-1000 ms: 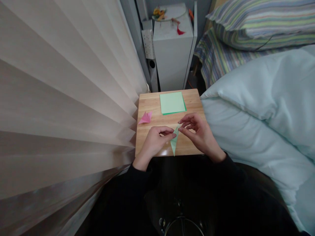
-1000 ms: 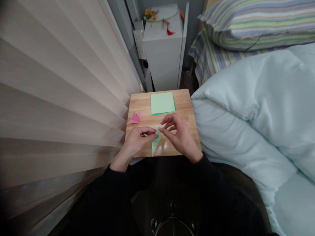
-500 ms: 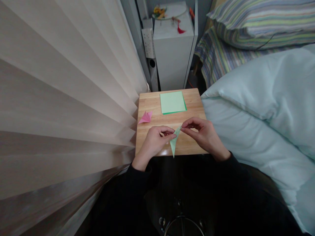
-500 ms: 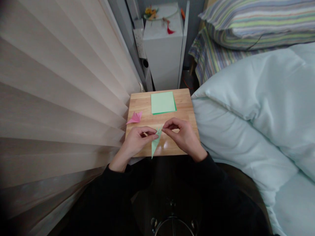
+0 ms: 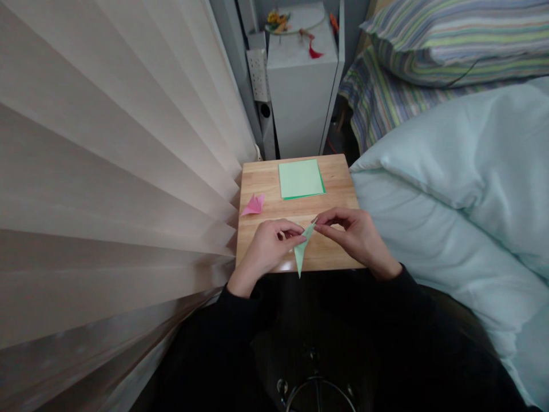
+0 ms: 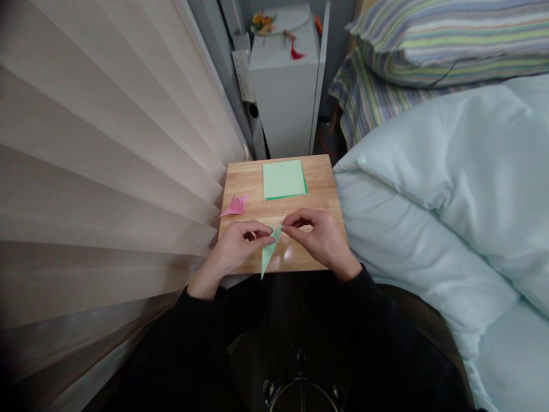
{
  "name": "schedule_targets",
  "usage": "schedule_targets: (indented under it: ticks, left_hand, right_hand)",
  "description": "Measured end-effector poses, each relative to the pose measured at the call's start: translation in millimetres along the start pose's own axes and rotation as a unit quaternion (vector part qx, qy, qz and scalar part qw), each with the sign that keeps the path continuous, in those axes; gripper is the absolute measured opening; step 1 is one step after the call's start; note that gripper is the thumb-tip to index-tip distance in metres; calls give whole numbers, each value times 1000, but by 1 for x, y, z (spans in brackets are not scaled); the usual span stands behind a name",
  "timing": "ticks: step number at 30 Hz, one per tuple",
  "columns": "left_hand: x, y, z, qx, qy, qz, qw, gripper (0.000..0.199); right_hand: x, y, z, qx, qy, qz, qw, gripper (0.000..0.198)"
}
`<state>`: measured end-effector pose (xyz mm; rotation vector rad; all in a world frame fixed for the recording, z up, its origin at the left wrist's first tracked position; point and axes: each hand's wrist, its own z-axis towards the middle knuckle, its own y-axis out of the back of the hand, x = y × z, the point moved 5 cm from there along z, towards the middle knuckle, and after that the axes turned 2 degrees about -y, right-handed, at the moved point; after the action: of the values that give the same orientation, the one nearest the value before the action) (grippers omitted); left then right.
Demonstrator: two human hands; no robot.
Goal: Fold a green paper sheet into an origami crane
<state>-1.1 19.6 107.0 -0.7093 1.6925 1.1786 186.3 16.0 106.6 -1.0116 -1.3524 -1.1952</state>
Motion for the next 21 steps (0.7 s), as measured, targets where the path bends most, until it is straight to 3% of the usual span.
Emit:
schedule_targets:
  ticks: [9,21]
  left_hand:
    - [0,-1,-1,33,-7,10,999,5]
    - [2,1,-2,40,1,-13,999,6]
  right_hand:
    - [3,2,-3,1,7,-28,1000,14]
    - [-1,2,0,16,-1,26,1000,20]
